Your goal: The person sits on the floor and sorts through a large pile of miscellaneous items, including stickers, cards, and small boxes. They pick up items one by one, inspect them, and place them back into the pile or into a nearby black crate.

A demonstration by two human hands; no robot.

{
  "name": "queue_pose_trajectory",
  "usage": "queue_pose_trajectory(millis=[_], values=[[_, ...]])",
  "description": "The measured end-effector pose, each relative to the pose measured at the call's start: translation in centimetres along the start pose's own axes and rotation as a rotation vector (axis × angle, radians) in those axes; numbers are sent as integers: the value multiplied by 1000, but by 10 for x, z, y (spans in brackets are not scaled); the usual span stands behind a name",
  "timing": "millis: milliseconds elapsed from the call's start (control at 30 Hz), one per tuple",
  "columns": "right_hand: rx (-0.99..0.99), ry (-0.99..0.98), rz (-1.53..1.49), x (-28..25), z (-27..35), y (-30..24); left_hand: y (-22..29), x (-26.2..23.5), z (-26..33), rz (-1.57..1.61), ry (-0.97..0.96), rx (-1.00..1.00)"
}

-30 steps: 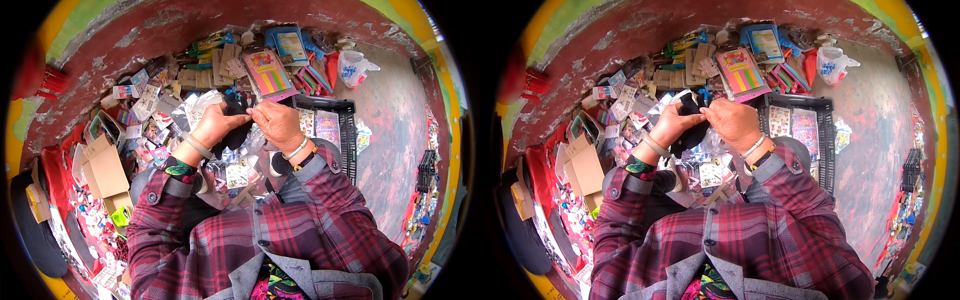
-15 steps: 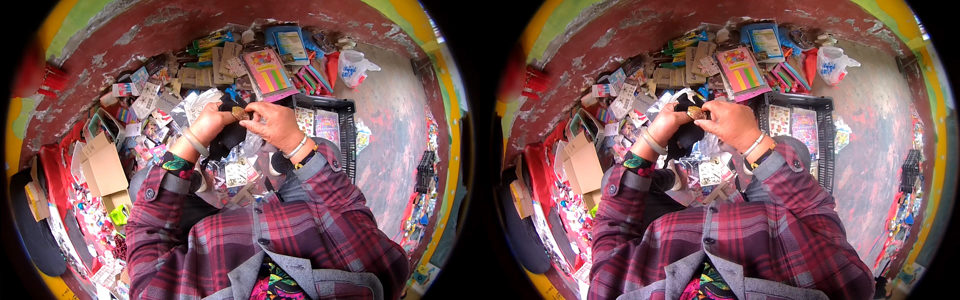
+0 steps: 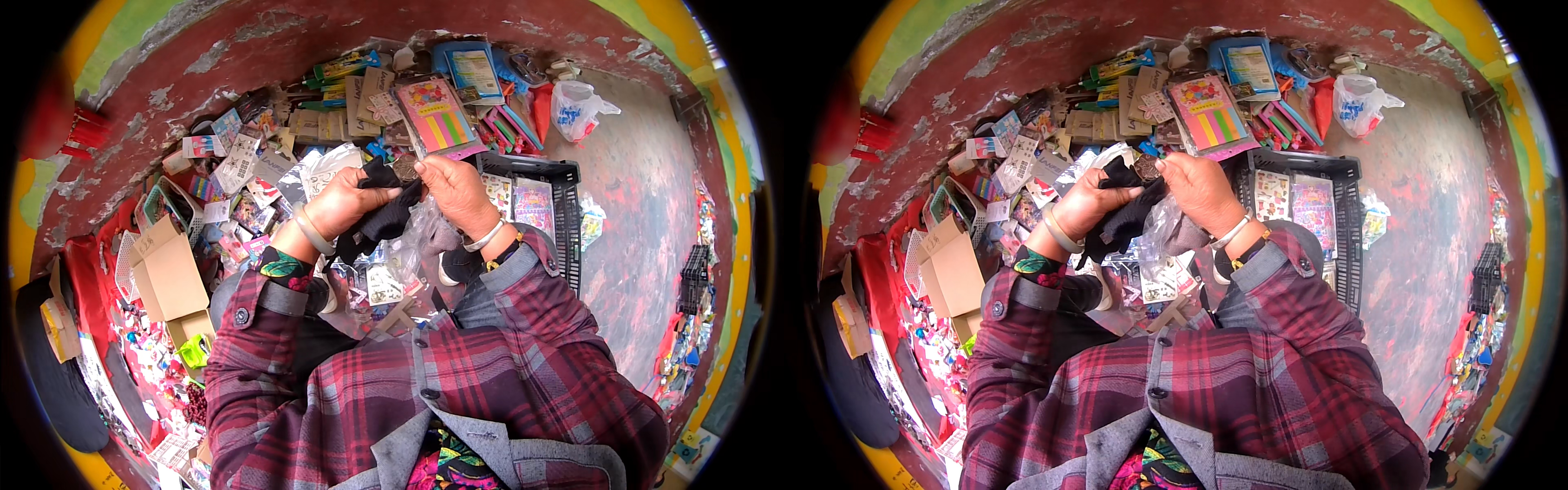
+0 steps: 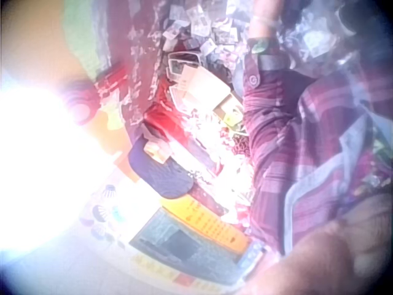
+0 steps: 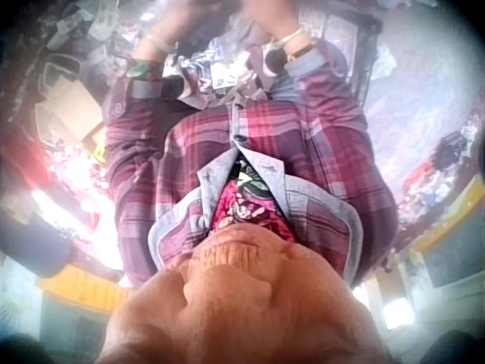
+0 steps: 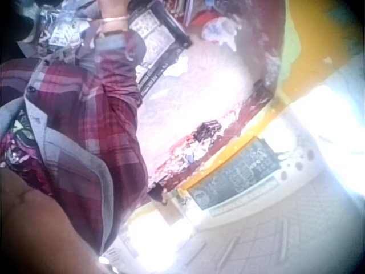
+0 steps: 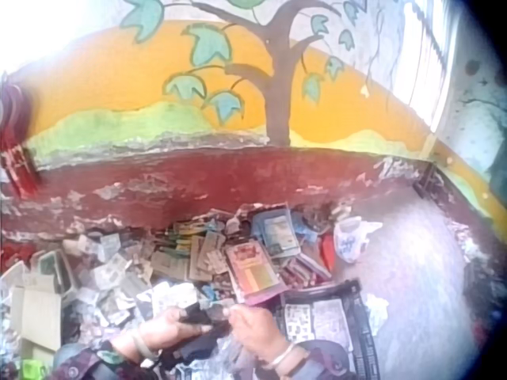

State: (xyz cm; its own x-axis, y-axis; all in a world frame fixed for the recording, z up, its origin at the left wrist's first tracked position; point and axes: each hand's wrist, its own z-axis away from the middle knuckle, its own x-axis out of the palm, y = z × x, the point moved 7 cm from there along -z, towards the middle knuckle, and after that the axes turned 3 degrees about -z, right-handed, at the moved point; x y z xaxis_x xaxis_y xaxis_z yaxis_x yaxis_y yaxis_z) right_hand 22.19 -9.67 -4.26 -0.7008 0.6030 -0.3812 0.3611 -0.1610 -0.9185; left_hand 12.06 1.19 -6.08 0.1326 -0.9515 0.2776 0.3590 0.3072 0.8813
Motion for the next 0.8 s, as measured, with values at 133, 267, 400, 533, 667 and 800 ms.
queue_pose_trajectory(millis=[133, 267, 400, 533, 667, 800], values=[[59, 32, -199, 0, 1, 0, 4, -1, 0, 66, -9, 53], [85, 171, -144, -14, 2, 5, 8, -6, -3, 12, 80, 213], [215, 143, -420, -20, -1, 7, 10, -13, 1, 143, 141, 111], [342, 172, -570, -28, 0, 17, 10, -24, 1, 118, 195, 109], [217, 48, -326, -20, -1, 28, 12, -37, 2, 148, 294, 103], [63, -54, 451, -15, 6, 12, 23, -53, 11, 194, 391, 120]])
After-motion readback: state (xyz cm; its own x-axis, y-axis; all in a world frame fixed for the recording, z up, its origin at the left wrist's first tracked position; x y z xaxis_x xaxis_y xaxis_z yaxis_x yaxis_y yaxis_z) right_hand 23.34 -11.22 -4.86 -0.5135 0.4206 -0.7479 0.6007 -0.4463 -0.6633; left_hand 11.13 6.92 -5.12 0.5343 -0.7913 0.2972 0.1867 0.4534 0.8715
